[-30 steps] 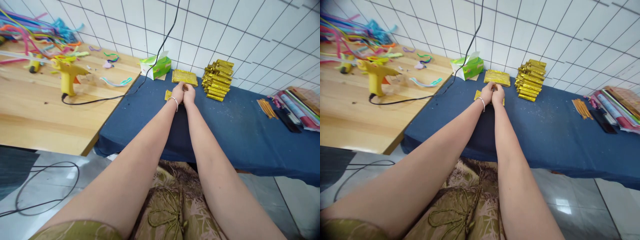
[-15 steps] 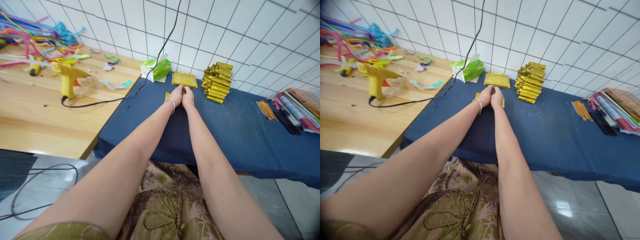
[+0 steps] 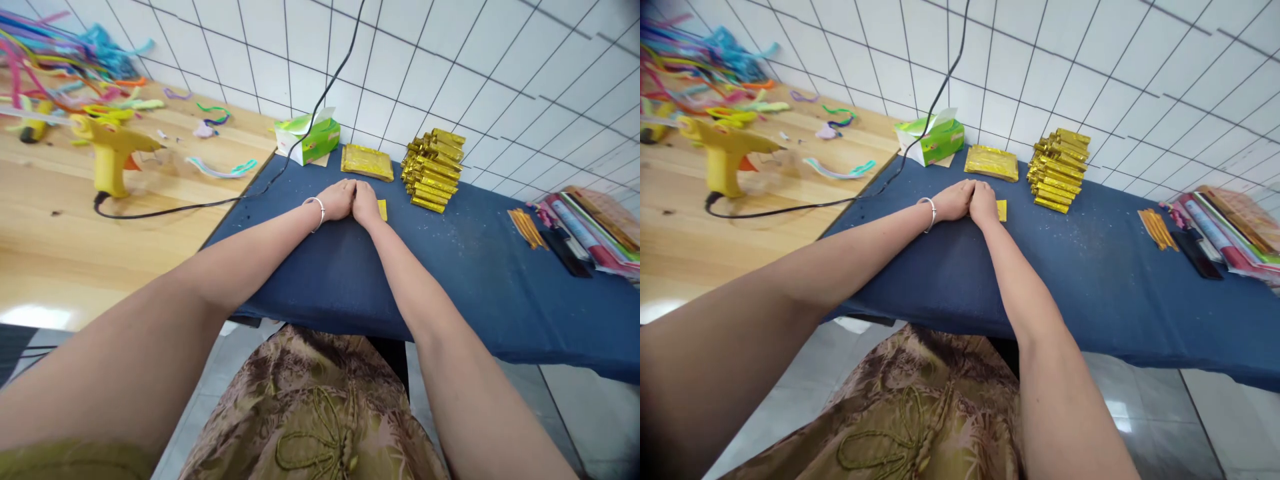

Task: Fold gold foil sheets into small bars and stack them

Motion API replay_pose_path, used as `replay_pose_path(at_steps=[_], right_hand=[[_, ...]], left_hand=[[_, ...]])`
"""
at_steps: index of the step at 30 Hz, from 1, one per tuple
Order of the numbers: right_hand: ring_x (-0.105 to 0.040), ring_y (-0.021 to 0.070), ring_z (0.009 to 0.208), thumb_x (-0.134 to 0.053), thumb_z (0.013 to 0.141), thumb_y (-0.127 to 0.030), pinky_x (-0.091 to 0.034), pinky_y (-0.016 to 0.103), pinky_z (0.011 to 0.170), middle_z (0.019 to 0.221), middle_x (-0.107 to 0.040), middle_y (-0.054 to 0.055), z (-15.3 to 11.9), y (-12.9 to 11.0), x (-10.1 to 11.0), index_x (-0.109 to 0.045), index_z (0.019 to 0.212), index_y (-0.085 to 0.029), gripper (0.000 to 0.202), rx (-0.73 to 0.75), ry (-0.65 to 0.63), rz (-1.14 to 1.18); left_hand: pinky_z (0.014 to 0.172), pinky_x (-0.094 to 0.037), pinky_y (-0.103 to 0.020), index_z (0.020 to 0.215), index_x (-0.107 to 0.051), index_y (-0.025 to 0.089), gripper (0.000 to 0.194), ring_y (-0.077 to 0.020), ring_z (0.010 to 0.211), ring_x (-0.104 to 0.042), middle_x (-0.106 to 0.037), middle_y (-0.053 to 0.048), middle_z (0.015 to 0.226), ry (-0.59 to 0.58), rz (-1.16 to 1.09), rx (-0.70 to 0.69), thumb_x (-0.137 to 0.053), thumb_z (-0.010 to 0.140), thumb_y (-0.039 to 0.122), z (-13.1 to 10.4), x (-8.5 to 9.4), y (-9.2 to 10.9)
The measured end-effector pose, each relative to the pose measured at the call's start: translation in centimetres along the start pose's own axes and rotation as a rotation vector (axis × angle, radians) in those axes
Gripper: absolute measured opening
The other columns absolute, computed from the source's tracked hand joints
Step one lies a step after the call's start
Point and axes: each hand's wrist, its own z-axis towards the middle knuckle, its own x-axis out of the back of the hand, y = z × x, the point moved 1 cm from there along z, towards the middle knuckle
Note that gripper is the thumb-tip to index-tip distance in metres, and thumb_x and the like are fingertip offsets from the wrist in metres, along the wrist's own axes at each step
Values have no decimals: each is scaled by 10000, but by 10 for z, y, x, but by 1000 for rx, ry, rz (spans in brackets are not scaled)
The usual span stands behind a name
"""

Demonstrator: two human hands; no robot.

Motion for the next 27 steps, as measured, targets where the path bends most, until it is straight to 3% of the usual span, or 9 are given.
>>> replay_pose_path(at_steps=[7,14,20,27], right_hand=[[-493,250,1097,-324,881,-235,-370,448,980,1153,-562,127,-3,7,7,-526,1113,-153,318,200,-160,-130],[-351,247,1291,-317,905,-304,-258,428,1092,1368,-429,162,-9,20,33,-436,1292,-89,458,340,-338,-182],[-375,220,1281,-303,922,-319,-264,432,1096,1375,-434,131,-14,21,38,-434,1316,-135,454,351,-324,-144],[-414,201,1249,-279,906,-198,-306,407,1079,1319,-492,119,-17,17,42,-473,1287,-132,433,332,-279,-171]], left_hand=[[1091,-227,-402,1368,-310,103,525,-237,1353,-271,-349,-135,1434,-104,176,97,-251,923,375,-8,4,-15],[1098,-200,-403,1399,-292,125,546,-238,1367,-232,-290,-110,1472,-139,199,76,-220,934,401,-10,7,-15],[1094,-201,-408,1375,-348,130,503,-250,1358,-250,-326,-122,1453,-102,148,43,-287,927,350,-11,7,-16],[1085,-228,-379,1349,-392,164,449,-220,1343,-291,-358,-99,1440,-136,140,26,-305,922,275,-13,14,-19]])
